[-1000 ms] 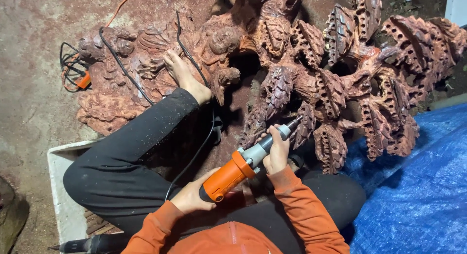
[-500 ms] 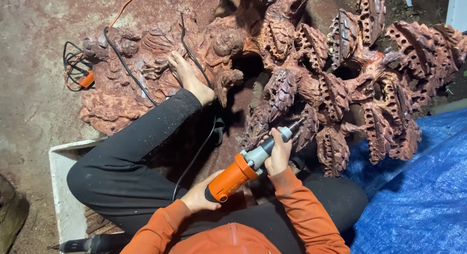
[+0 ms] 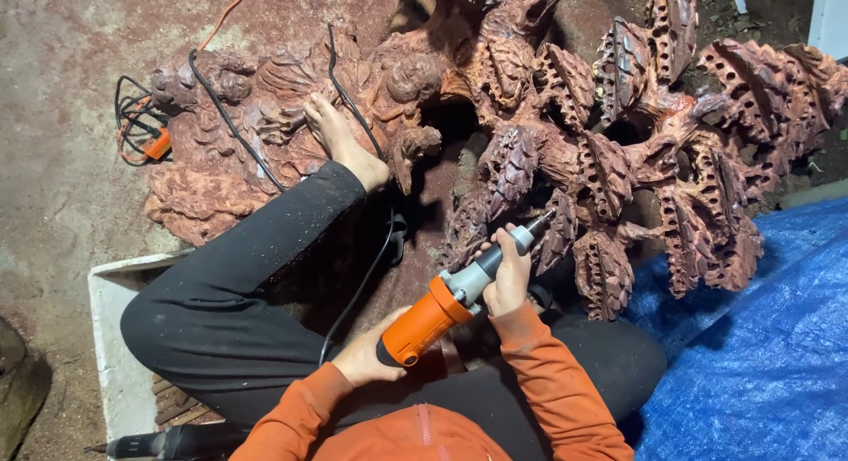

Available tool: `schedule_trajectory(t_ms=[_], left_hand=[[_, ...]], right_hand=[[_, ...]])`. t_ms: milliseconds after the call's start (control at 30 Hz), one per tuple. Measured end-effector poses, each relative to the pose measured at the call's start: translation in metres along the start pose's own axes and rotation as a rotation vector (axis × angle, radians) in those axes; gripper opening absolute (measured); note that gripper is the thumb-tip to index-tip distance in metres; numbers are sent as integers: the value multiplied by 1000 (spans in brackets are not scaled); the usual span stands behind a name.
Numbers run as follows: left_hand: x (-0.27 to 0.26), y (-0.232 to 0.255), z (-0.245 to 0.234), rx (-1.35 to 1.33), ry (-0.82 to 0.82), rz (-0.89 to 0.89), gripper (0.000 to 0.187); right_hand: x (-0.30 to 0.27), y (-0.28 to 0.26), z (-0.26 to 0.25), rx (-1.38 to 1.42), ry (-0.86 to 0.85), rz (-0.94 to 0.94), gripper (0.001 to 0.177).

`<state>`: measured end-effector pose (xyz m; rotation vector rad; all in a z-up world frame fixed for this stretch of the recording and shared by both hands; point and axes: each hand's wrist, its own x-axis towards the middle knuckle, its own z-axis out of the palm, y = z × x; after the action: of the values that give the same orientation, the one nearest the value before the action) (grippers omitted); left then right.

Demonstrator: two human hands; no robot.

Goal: Using a power carving tool to add detail to a large wooden sculpture

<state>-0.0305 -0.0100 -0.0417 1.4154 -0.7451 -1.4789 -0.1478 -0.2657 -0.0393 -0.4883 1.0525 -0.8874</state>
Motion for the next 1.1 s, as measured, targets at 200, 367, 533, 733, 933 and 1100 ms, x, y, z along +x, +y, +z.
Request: schedule_trajectory(t_ms=[200, 367, 533, 733, 933, 1100], left_hand=[[-4, 11, -7, 71, -5, -121, 105], [-3, -3, -1, 38, -10, -35, 104], [-6, -25, 16, -127, 4, -25, 108], [-5, -6, 5, -94, -17, -62, 108], [-10, 9, 1, -82, -20, -58, 105], [-13, 19, -2, -100, -16, -80, 103]], right_hand=[[-1, 0, -1, -1, 6, 5, 43], [0, 0, -2, -36, 39, 10, 44], [2, -2, -1, -62, 35, 35, 51], [1, -2, -3, -15, 10, 38, 46], [-1, -1, -5, -5, -8, 26, 41], [-1, -2, -5, -20, 2, 37, 42]])
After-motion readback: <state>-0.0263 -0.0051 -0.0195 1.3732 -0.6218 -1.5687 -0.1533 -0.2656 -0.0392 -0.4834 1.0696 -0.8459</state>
